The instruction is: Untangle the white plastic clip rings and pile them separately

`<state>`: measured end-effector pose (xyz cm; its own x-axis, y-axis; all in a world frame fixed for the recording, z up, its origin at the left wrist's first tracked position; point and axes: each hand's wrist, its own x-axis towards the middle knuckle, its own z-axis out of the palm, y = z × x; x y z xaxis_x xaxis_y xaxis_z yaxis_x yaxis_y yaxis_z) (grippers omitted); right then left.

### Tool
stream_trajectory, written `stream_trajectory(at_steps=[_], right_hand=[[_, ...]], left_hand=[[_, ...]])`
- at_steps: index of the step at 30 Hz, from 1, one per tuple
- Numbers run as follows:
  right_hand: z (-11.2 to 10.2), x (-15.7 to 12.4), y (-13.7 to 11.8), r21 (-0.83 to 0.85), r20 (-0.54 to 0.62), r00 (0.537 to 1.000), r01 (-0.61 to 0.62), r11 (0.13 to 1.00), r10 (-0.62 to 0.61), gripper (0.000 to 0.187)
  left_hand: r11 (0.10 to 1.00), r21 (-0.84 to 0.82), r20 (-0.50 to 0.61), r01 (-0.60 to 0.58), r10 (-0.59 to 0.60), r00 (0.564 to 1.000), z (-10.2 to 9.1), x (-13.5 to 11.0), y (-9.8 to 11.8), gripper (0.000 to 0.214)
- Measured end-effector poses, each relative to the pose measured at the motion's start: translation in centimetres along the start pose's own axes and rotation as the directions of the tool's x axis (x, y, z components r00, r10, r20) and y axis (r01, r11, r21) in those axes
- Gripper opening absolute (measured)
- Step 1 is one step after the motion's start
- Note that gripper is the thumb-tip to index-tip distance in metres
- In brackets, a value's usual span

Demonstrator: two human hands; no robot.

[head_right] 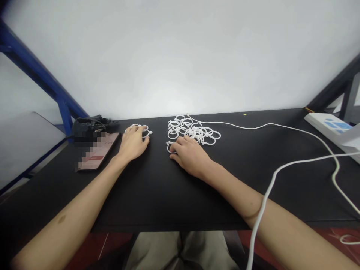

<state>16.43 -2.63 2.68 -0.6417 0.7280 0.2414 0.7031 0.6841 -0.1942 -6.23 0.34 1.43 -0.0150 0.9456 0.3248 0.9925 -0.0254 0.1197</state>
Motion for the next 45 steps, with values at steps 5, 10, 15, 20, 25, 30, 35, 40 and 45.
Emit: stream_trajectory(at_steps=[5,10,15,20,25,30,35,40,45], right_hand=[[0.2,0.0,0.1,0.009,-0.027,0.999,0.022,1.000,-0.021,0.014],[0.1,0.0,0.1,0.006,-0.107,0.994,0.031,1.000,-0.030,0.012],[-0.6,0.0,-0.3,0.052,-0.250,0.967,0.069,0.996,-0.054,0.012],[-0.9,0.0,-0.5,0.078,-0.326,0.943,0.095,0.992,-0.065,0.012],[-0.7,-0.2,-0.5,0.123,-0.373,0.926,0.117,0.985,-0.063,0.007],[-0.6,-0.3,-0.8,0.305,-0.384,0.920,0.048,0.951,0.077,0.029],[-0.4,-0.2,-0.8,0.349,-0.370,0.923,0.029,0.937,0.109,0.034],[-0.2,-0.1,-0.6,0.370,-0.373,0.923,0.052,0.927,0.097,0.010],[-0.5,0.0,-0.8,0.443,-0.351,0.926,0.035,0.896,0.137,0.007]], left_hand=[[1.000,-0.014,-0.034,0.018,-0.019,0.999,0.1,0.1,-0.5,0.044],[0.973,-0.186,-0.117,-0.139,0.119,0.986,-0.9,-0.5,0.5,0.047],[0.771,-0.534,-0.055,-0.347,0.377,0.924,-2.3,-1.7,2.8,0.032],[0.692,-0.680,-0.046,-0.243,0.291,0.956,-2.9,-2.0,3.3,0.022],[0.557,-0.820,-0.019,-0.134,0.207,0.978,-2.9,-1.7,3.0,0.016],[0.425,-0.900,0.002,-0.095,0.221,0.975,-3.1,-1.7,3.1,0.017],[0.382,-0.921,0.029,-0.073,0.254,0.967,-3.6,-2.0,3.3,0.021],[0.364,-0.931,0.087,-0.038,0.321,0.943,-3.1,-2.4,3.9,0.025],[0.453,-0.888,0.059,-0.073,0.271,0.961,-2.8,-2.6,4.3,0.028]])
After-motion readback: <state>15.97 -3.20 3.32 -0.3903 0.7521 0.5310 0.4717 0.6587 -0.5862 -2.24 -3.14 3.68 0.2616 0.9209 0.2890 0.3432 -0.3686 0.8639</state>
